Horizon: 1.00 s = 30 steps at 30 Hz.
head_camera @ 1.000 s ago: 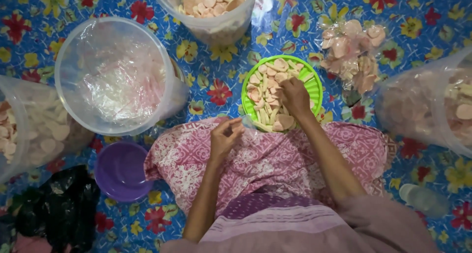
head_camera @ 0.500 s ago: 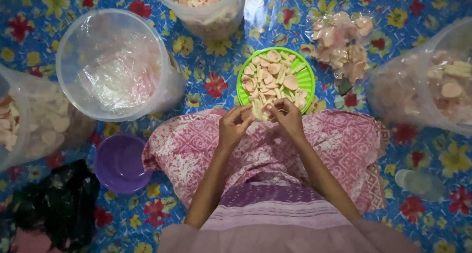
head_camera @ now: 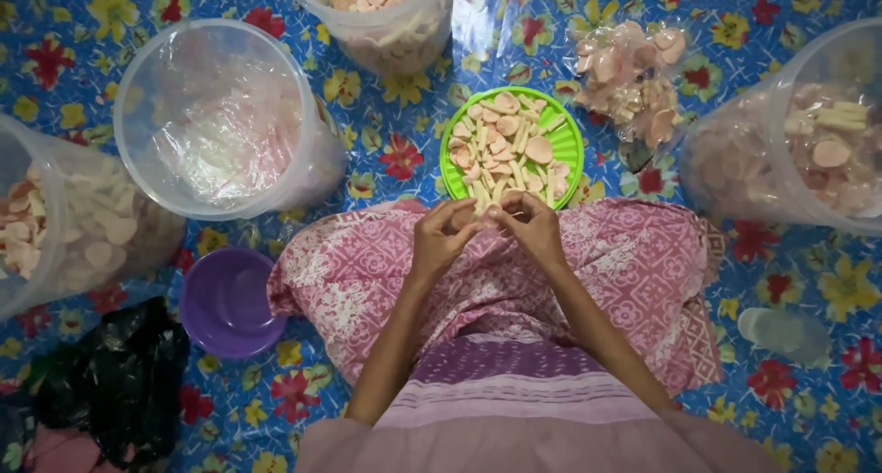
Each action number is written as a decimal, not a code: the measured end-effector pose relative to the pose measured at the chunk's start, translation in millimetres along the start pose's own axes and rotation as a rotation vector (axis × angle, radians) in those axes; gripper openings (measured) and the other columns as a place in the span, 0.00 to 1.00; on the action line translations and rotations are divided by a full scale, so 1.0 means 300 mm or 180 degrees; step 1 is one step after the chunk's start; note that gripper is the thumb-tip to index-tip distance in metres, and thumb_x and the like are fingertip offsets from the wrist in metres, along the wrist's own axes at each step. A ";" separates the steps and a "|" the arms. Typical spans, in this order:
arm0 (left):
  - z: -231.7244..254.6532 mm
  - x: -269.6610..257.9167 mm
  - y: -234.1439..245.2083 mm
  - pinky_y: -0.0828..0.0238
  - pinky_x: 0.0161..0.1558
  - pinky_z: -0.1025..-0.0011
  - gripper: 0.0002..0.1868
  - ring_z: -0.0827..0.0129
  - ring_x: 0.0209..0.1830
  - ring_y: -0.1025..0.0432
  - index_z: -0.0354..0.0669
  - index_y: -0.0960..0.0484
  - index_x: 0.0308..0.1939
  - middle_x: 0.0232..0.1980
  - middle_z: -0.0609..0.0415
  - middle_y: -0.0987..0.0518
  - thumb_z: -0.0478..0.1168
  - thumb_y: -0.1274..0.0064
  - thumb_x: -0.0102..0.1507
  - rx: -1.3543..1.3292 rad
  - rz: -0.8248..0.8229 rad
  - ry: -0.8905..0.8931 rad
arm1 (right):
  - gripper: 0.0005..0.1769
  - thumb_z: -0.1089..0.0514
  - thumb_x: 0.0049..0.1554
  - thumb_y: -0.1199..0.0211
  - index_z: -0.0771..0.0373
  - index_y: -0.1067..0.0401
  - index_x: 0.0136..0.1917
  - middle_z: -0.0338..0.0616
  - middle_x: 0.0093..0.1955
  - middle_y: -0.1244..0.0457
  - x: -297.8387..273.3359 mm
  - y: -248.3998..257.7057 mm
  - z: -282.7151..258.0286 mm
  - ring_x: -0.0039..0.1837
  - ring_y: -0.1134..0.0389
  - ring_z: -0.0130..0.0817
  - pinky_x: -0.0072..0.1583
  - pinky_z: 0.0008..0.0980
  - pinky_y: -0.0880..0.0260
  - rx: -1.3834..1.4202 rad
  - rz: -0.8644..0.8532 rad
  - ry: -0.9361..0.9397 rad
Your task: The person sorts round crackers by hand, picking them up from a green plate and placing them into multiple plastic containers or sorting them into piles on the floor mat.
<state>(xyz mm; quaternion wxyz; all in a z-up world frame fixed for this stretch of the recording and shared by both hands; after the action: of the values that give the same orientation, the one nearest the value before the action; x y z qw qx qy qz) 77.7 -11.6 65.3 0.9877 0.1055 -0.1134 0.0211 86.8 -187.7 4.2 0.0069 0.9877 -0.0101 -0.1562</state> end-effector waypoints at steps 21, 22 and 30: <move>-0.136 -0.027 -0.028 0.30 0.41 0.68 0.24 0.62 0.38 0.25 0.51 0.18 0.46 0.37 0.52 0.20 0.39 0.33 0.46 0.0010 -0.0129 0.0527 | 0.15 0.61 0.45 0.29 0.60 0.24 0.47 0.45 0.42 0.35 -0.033 -0.028 0.003 0.44 0.30 0.38 0.46 0.29 0.28 -0.0593 0.0109 0.0839; -0.166 -0.034 -0.032 0.30 0.40 0.68 0.24 0.62 0.38 0.25 0.51 0.19 0.47 0.37 0.51 0.20 0.40 0.33 0.46 -0.0019 -0.0148 0.0613 | 0.17 0.62 0.44 0.29 0.59 0.24 0.48 0.45 0.43 0.35 -0.033 -0.031 0.007 0.44 0.30 0.38 0.45 0.30 0.28 -0.0641 0.0053 0.0883; -0.216 -0.034 -0.032 0.28 0.33 0.73 0.15 0.70 0.29 0.25 0.48 0.18 0.46 0.36 0.51 0.20 0.36 0.41 0.54 -0.0313 -0.0177 0.1349 | 0.19 0.65 0.46 0.32 0.61 0.26 0.52 0.46 0.43 0.35 -0.024 -0.035 0.019 0.43 0.31 0.34 0.45 0.29 0.29 -0.0400 -0.0039 0.0543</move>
<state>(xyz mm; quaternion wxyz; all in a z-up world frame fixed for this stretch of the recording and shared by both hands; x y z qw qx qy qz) 82.6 -7.4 -0.8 0.9936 0.0534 0.0988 0.0100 78.3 -177.0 1.0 0.0688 0.9950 0.0063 -0.0719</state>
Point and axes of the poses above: each hand's wrist, its own x-axis towards the middle knuckle, its own y-axis out of the back of the hand, z = x × y, the point moved 7 cm from there along x, towards the middle knuckle
